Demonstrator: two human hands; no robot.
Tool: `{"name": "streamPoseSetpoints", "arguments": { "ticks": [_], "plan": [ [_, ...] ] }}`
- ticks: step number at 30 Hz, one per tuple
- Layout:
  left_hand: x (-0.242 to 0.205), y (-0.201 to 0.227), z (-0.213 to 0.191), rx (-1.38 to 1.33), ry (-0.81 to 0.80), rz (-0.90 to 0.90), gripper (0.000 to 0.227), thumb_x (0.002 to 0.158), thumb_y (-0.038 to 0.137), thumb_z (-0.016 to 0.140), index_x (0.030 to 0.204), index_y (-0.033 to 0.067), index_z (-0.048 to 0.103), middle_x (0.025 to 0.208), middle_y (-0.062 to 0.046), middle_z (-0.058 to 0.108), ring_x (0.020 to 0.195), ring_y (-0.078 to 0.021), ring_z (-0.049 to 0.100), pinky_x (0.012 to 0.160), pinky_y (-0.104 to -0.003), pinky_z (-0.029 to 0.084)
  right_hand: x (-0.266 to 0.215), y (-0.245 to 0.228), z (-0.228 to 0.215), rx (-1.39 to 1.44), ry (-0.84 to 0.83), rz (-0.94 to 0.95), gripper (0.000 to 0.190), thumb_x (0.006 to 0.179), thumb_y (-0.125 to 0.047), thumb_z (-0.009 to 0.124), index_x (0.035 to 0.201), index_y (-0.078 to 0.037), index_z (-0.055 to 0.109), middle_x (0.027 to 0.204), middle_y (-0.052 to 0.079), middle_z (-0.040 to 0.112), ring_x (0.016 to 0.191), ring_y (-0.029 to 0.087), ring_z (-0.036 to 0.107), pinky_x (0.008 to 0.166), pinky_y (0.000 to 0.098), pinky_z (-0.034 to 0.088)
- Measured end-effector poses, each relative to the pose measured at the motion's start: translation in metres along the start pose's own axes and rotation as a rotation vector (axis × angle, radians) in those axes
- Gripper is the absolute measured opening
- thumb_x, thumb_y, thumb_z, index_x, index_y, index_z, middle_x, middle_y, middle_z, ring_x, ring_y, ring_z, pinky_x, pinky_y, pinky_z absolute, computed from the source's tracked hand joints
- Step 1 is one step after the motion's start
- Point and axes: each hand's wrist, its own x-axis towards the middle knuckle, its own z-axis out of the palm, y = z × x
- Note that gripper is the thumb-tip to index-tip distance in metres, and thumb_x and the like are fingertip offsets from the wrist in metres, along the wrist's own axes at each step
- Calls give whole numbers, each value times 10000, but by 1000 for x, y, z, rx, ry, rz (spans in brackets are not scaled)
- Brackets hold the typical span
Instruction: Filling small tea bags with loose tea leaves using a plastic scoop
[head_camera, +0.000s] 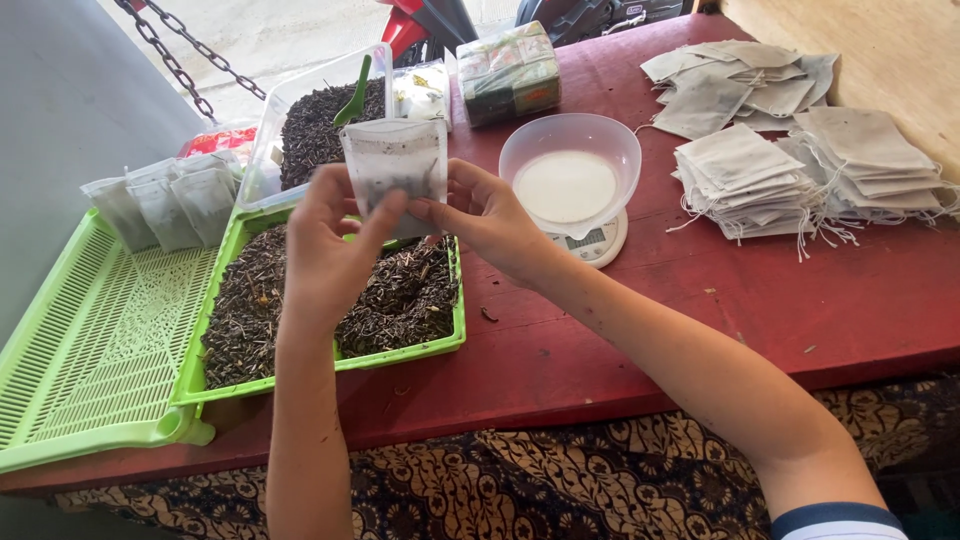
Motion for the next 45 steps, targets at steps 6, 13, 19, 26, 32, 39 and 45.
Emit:
{"name": "streamPoseSetpoints", "arguments": {
  "ticks": [6,13,19,26,32,39,45],
  "plan": [
    [2,-11,4,-24,-2,-31,251,946,206,807,1093,103,632,928,-16,737,931,-111,699,786,-266,549,-7,-23,12,16,7,9,296,921,-242,816,1134,-80,689,970,39,717,861,104,712,720,333,677],
    [1,0,6,-69,81,-24,251,991,240,778,1117,102,611,991,-63,730,966,-154,704,761,-289,560,-8,-20,10,-53,29,48,309,931,-283,787,1127,-63,696,923,71,726,868,153,750,672,283,638],
    [3,-14,8,-86,81,-36,267,963,241,807,1089,97,622,969,-38,733,948,-113,703,730,-263,590,-3,-7,2,-112,46,38,238,902,-267,811,1030,-92,713,857,18,731,824,98,734,644,224,599],
    [2,-17,6,-70,52,-65,353,942,250,816,1185,110,601,974,-32,709,875,-101,676,705,-219,550,-4,-10,1,-88,63,30,254,940,-293,782,1087,-105,695,918,25,743,867,115,740,676,244,602],
    [3,-18,5,-31,44,-38,445,949,168,801,1298,107,531,992,-52,706,890,-117,657,728,-245,528,-4,-13,3,-78,68,15,297,940,-306,784,1137,-108,682,959,17,727,896,100,716,707,269,622],
    [0,-11,6,-4,0,-29,617,908,90,826,1434,121,504,941,-64,688,887,-149,620,845,-330,465,-7,-26,15,-60,59,-12,269,938,-279,793,1129,-119,693,987,-13,727,888,57,679,732,251,624],
    [2,-10,6,12,-22,-36,565,904,115,838,1396,139,561,947,-72,715,869,-150,642,842,-343,468,-8,-38,19,-108,35,-51,245,948,-275,788,1136,-142,707,1020,-8,729,912,61,660,757,254,596]
  ]
}}
